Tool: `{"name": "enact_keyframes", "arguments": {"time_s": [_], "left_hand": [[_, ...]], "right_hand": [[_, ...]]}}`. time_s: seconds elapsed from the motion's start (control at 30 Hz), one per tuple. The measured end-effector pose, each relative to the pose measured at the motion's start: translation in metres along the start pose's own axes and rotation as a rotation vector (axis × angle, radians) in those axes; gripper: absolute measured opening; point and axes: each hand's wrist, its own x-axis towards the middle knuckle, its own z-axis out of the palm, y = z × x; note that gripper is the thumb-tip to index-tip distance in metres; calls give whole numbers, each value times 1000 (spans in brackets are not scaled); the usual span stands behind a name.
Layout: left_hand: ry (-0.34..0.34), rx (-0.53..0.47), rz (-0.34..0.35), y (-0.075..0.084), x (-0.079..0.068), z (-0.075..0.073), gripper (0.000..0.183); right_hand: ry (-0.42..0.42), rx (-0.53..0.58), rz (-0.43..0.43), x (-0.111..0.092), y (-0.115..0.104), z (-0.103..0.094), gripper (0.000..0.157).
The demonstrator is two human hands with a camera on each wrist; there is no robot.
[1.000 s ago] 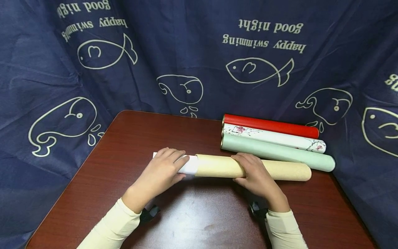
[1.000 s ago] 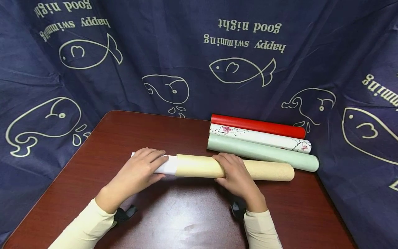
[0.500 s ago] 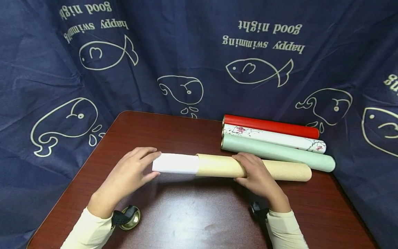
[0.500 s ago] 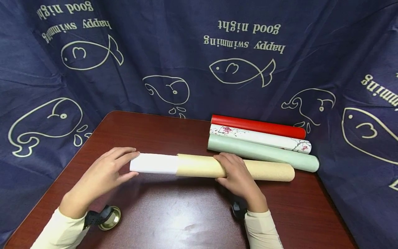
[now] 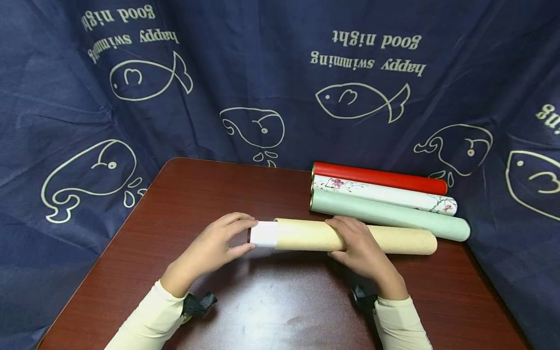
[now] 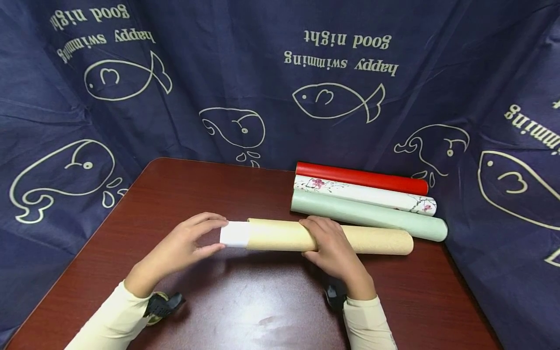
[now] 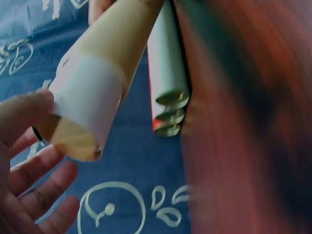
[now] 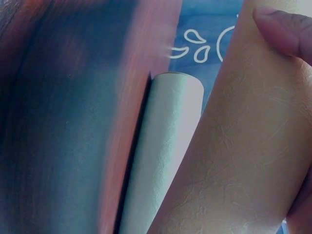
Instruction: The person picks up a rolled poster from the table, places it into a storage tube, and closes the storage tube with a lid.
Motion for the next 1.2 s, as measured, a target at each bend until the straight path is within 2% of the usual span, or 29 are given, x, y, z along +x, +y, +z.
{"name": "enact_keyframes", "arguments": {"time_s": [0.17,0.37,0.63,0.77,0.97,1.1,1.2], "left_hand": [[-7,-89,-21,5,10,19,42],[13,-290,-133,7,16,35,38],[141,-501,-259,15,15,52,29],[167,-521,-290,21,13,57,29],[79,-519,-279,25,13,56,27],[51,-503,-249,19,12,44,25],[39,-441,-220,9,2,30,25]], "right_hand": [[1,-2,-6,0,2,-1,77],[9,7,-2,1,0,-3,78],[-7,14,13,4,-1,-5,79],[-2,20,23,3,-1,-5,79],[8,21,24,0,-1,-7,77],[12,17,22,0,0,-8,76],[12,21,21,1,0,-10,76]]}}
